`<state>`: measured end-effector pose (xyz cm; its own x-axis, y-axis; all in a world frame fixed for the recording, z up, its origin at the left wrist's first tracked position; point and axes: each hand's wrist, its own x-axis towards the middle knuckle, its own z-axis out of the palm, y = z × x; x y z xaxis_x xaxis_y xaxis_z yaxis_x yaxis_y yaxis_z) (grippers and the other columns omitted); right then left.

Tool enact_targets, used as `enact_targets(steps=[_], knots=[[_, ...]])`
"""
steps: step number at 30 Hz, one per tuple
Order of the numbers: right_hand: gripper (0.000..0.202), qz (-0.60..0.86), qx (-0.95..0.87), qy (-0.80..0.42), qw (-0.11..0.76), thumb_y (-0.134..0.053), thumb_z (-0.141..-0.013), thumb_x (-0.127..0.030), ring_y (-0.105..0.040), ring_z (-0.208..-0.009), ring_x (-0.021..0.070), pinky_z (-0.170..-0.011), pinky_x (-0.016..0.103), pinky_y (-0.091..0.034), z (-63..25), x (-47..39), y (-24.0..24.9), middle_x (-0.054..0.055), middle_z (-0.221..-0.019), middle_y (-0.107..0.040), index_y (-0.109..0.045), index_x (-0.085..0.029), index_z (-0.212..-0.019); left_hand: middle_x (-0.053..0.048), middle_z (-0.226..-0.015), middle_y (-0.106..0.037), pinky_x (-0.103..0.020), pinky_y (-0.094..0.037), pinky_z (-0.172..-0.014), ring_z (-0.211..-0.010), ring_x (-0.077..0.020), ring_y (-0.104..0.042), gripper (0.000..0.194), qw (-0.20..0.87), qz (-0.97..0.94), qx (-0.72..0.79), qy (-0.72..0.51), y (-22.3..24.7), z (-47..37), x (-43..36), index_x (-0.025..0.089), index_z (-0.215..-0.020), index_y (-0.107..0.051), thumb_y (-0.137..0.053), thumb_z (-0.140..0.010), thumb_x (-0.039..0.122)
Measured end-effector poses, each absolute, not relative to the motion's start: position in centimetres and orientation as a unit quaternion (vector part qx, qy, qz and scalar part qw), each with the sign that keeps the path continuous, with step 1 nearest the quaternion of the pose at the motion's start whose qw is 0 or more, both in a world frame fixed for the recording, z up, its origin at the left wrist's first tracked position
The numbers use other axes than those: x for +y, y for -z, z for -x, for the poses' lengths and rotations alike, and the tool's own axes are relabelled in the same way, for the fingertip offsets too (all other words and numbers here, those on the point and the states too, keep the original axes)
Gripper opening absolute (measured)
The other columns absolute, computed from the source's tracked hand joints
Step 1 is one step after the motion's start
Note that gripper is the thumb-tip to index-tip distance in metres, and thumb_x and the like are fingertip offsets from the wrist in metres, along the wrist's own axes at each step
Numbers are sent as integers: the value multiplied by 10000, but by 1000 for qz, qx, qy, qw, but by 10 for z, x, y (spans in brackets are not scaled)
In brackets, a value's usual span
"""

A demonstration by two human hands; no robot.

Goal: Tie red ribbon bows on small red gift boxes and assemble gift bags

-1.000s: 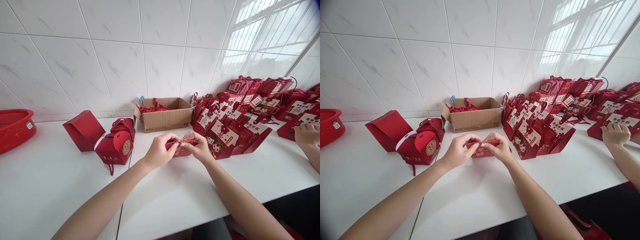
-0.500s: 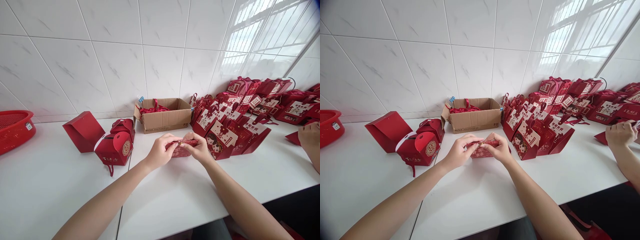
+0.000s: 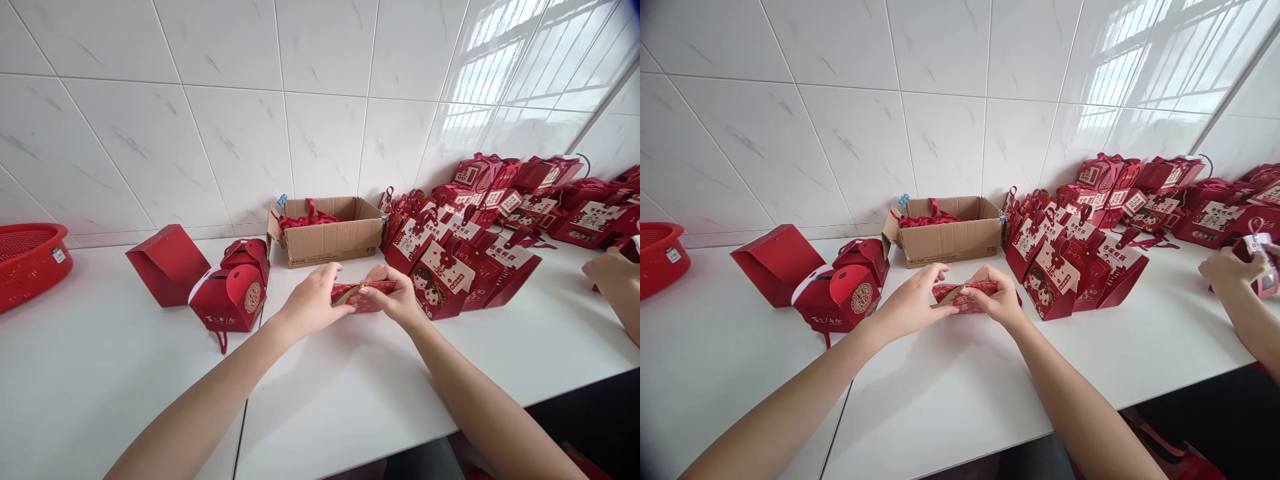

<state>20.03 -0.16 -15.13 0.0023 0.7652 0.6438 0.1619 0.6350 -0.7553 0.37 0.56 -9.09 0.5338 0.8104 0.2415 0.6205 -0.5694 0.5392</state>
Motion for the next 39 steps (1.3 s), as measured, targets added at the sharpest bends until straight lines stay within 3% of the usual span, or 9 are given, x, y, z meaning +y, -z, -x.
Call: enact_targets(steps=[5, 7, 9, 15, 22, 27, 31, 35, 39], knots=[[177, 335, -674, -283, 595, -758, -727, -270, -584, -679, 158, -651, 302, -473, -202, -3, 148, 10, -700, -619, -593, -206, -716, -69, -1211, -600, -363, -494, -867, -1094, -249, -571, 432, 287, -854, 368, -231, 73, 6, 5, 230, -1148, -570, -557, -830, 522], [197, 314, -683, -318, 578, -767, -715, -280, -578, -673, 157, -651, 301, -471, -202, -5, 145, 8, -685, -611, -587, -200, -709, -52, -1171, -635, -333, -490, -884, -1061, -208, -594, 379, 345, -850, 322, -233, 67, 8, 4, 237, -1165, -590, -439, -912, 474], [215, 290, -689, -363, 556, -773, -707, -286, -561, -648, 146, -623, 289, -458, -201, -7, 143, 4, -670, -601, -579, -194, -702, -40, -1100, -672, -306, -504, -836, -970, -182, -626, 340, 371, -854, 293, -216, 64, 9, 2, 235, -1157, -614, -436, -926, 410], [260, 225, -684, -445, 533, -788, -688, -322, -536, -619, 134, -589, 279, -442, -195, -9, 147, 4, -670, -595, -563, -192, -698, -16, -843, -689, -227, -473, -641, -760, -135, -616, 144, 282, -908, 222, -217, 62, 9, -4, 199, -890, -674, -542, -865, 251], [295, 220, -683, -456, 526, -792, -673, -352, -544, -623, 143, -584, 282, -453, -192, -10, 144, 6, -654, -583, -542, -196, -667, -38, -763, -645, -238, -429, -627, -671, -125, -564, 262, 156, -944, 145, -251, 72, 7, -2, 188, -855, -650, -399, -930, 213], [337, 197, -680, -497, 502, -812, -635, -357, -492, -532, 100, -502, 225, -404, -189, -16, 140, -19, -595, -554, -525, -183, -626, -48, -811, -655, -253, -433, -654, -723, -144, -578, 325, 144, -953, 109, -243, 76, 5, -1, 224, -834, -667, -360, -907, 150], [361, 174, -669, -544, 475, -814, -624, -393, -493, -490, 94, -467, 210, -384, -191, -14, 145, -23, -566, -560, -526, -175, -627, -49, -816, -627, -251, -453, -691, -751, -144, -572, 273, 216, -936, 75, -269, 81, 0, 0, 223, -834, -654, -400, -911, 158], [368, 200, -632, -525, 535, -825, -607, -394, -517, -544, 105, -522, 228, -422, -197, -7, 147, -23, -609, -564, -528, -182, -653, -30, -856, -613, -246, -450, -709, -789, -135, -563, 181, 286, -901, 162, -284, 76, -3, -2, 205, -913, -593, -431, -943, 280], [369, 282, -524, -483, 642, -809, -631, -400, -545, -592, 122, -565, 252, -465, -200, -1, 141, -26, -642, -553, -505, -195, -675, -31, -901, -580, -258, -448, -684, -802, -146, -556, 257, 307, -841, 297, -332, 70, 1, -2, 206, -951, -488, -389, -945, 442]])
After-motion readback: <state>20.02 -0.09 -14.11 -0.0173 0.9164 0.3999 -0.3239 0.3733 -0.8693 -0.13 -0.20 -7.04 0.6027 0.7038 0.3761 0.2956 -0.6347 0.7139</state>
